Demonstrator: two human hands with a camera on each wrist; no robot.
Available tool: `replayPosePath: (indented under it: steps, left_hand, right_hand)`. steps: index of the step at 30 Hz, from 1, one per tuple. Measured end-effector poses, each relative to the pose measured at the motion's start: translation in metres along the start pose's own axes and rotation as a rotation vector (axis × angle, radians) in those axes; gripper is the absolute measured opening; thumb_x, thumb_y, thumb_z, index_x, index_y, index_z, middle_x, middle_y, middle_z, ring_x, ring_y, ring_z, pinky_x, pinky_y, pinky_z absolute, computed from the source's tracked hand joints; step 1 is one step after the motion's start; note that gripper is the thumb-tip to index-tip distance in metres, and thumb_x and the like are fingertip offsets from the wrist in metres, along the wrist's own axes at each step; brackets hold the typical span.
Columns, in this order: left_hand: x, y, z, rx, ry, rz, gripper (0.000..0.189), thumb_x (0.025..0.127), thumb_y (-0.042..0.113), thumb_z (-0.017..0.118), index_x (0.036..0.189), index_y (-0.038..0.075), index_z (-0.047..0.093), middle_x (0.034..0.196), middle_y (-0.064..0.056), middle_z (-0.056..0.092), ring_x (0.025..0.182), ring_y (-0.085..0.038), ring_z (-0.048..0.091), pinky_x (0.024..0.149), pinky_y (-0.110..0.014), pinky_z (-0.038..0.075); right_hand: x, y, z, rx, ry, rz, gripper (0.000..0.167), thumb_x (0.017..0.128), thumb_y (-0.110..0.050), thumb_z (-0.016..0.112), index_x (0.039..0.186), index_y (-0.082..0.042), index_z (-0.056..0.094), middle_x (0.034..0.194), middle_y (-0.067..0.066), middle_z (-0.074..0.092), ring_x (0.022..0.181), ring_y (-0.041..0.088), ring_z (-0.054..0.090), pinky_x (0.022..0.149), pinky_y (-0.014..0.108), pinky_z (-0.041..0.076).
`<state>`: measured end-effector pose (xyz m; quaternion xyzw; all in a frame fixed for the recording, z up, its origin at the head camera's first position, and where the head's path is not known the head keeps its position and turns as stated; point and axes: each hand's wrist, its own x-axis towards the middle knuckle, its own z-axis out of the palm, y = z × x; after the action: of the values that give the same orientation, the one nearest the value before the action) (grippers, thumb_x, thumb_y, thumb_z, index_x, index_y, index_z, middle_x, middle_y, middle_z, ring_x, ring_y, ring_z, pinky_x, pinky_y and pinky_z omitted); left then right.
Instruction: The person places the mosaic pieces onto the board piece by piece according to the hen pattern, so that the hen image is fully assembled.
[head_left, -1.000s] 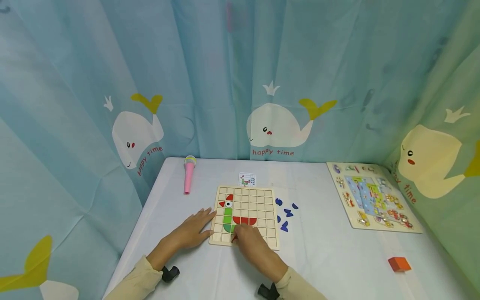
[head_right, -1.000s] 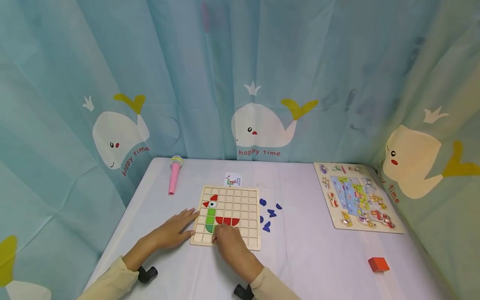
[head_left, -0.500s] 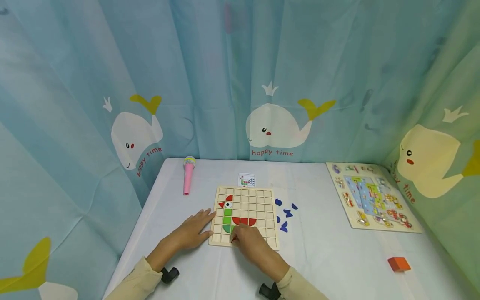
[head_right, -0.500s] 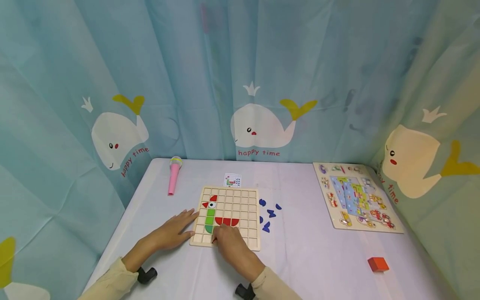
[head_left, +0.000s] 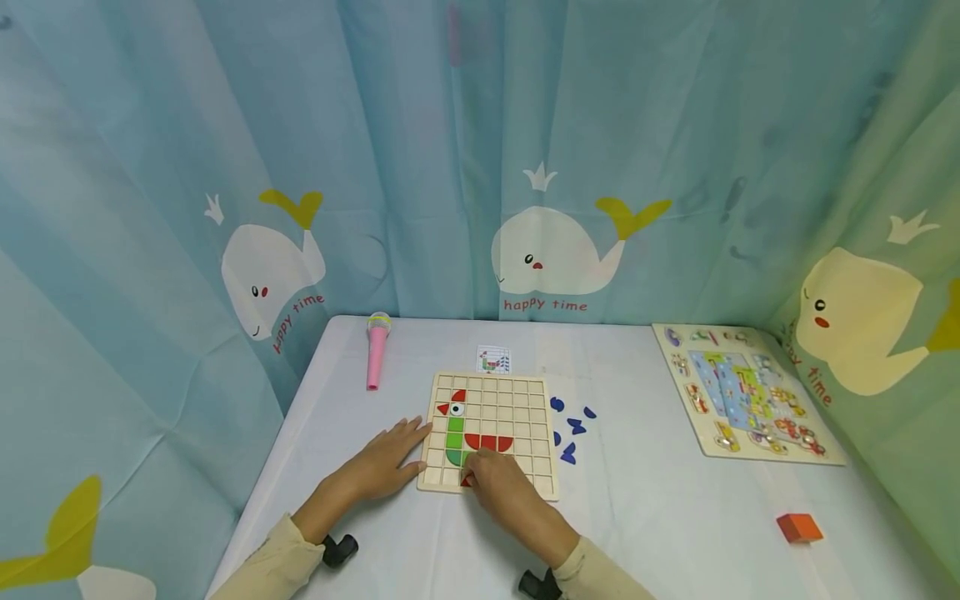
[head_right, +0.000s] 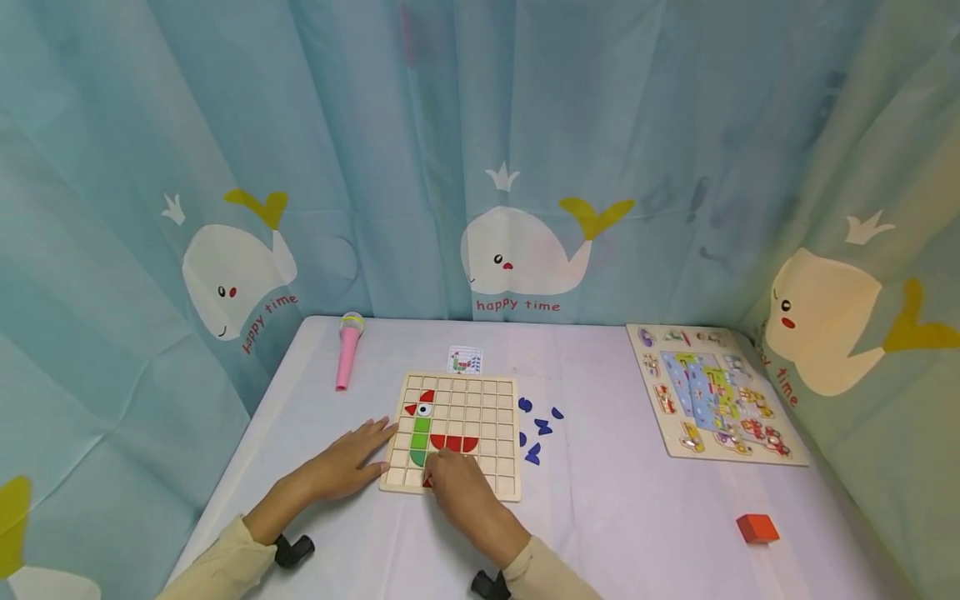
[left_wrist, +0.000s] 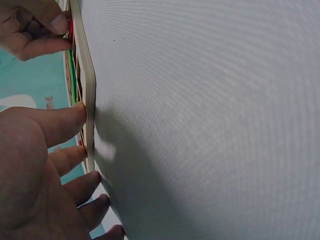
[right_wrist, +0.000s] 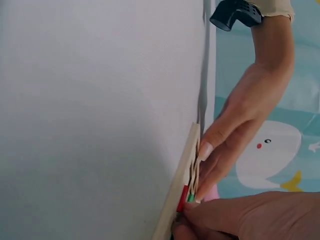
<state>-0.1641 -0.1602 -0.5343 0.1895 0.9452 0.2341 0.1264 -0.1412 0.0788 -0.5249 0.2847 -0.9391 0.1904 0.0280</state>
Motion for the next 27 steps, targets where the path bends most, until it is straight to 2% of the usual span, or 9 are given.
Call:
replayPosePath:
  steps: [6, 9, 12, 15, 19, 22, 25, 27]
  left_hand:
    - [0.001, -0.001, 0.001, -0.004, 0.002, 0.000, 0.062, 0.107, 0.030, 0.062, 0.163, 0.013, 0.041, 0.170, -0.015, 0.036, 0.159, -0.039, 0.028, 0.128, -0.061, 0.025]
    - [0.001, -0.002, 0.002, -0.001, 0.000, -0.008, 0.062, 0.107, 0.032, 0.062, 0.164, 0.015, 0.041, 0.171, -0.013, 0.035, 0.160, -0.038, 0.027, 0.128, -0.060, 0.025]
    - [0.001, -0.003, 0.003, -0.001, 0.001, -0.015, 0.063, 0.107, 0.032, 0.062, 0.164, 0.016, 0.041, 0.171, -0.012, 0.035, 0.160, -0.037, 0.027, 0.128, -0.060, 0.025]
    - [0.001, -0.004, 0.004, 0.004, 0.000, -0.020, 0.063, 0.107, 0.033, 0.063, 0.164, 0.016, 0.041, 0.171, -0.012, 0.035, 0.160, -0.037, 0.027, 0.128, -0.060, 0.025]
    - [0.002, -0.004, 0.005, 0.001, -0.004, -0.021, 0.064, 0.107, 0.033, 0.062, 0.164, 0.017, 0.040, 0.171, -0.011, 0.035, 0.160, -0.036, 0.026, 0.129, -0.059, 0.025]
    - [0.001, -0.004, 0.003, -0.007, -0.009, -0.017, 0.064, 0.107, 0.033, 0.062, 0.164, 0.016, 0.040, 0.171, -0.011, 0.034, 0.160, -0.037, 0.026, 0.129, -0.060, 0.024]
    - [0.002, -0.004, 0.002, -0.009, -0.010, -0.015, 0.064, 0.107, 0.033, 0.062, 0.164, 0.016, 0.040, 0.171, -0.012, 0.034, 0.160, -0.037, 0.026, 0.129, -0.060, 0.024]
    - [0.002, -0.004, 0.002, -0.010, -0.009, -0.016, 0.064, 0.107, 0.033, 0.062, 0.164, 0.016, 0.040, 0.171, -0.012, 0.034, 0.160, -0.037, 0.026, 0.129, -0.060, 0.024]
  right_hand:
    - [0.000, 0.003, -0.006, 0.009, 0.007, -0.035, 0.018, 0.087, 0.002, 0.082, 0.095, -0.008, 0.068, 0.084, 0.002, 0.072, 0.071, 0.008, 0.060, 0.062, 0.023, 0.053]
    - [0.001, 0.010, -0.014, 0.056, -0.012, 0.006, 0.016, 0.088, -0.001, 0.082, 0.098, -0.007, 0.072, 0.088, 0.003, 0.072, 0.074, 0.009, 0.061, 0.067, 0.026, 0.055]
    - [0.003, 0.024, -0.025, 0.103, -0.016, 0.101, 0.012, 0.090, -0.005, 0.081, 0.099, -0.007, 0.073, 0.090, 0.002, 0.069, 0.077, 0.012, 0.059, 0.070, 0.031, 0.056]
    - [0.003, 0.044, -0.039, 0.100, 0.017, 0.186, 0.012, 0.092, -0.005, 0.080, 0.099, -0.006, 0.071, 0.093, 0.004, 0.067, 0.082, 0.017, 0.063, 0.072, 0.035, 0.058]
    - [-0.004, 0.081, -0.058, 0.006, 0.079, 0.274, 0.016, 0.093, -0.001, 0.078, 0.106, -0.002, 0.069, 0.098, 0.012, 0.066, 0.086, 0.025, 0.065, 0.073, 0.041, 0.058]
    - [-0.009, 0.114, -0.069, -0.054, 0.078, 0.369, 0.021, 0.095, 0.000, 0.074, 0.114, 0.004, 0.066, 0.105, 0.021, 0.064, 0.088, 0.033, 0.063, 0.074, 0.048, 0.057]
    - [-0.012, 0.144, -0.073, -0.055, 0.050, 0.472, 0.026, 0.096, -0.001, 0.072, 0.119, 0.008, 0.063, 0.113, 0.029, 0.061, 0.096, 0.040, 0.063, 0.080, 0.055, 0.057]
    - [-0.014, 0.160, -0.073, -0.045, 0.037, 0.502, 0.026, 0.096, -0.001, 0.072, 0.118, 0.009, 0.062, 0.114, 0.031, 0.060, 0.099, 0.044, 0.063, 0.082, 0.058, 0.056]
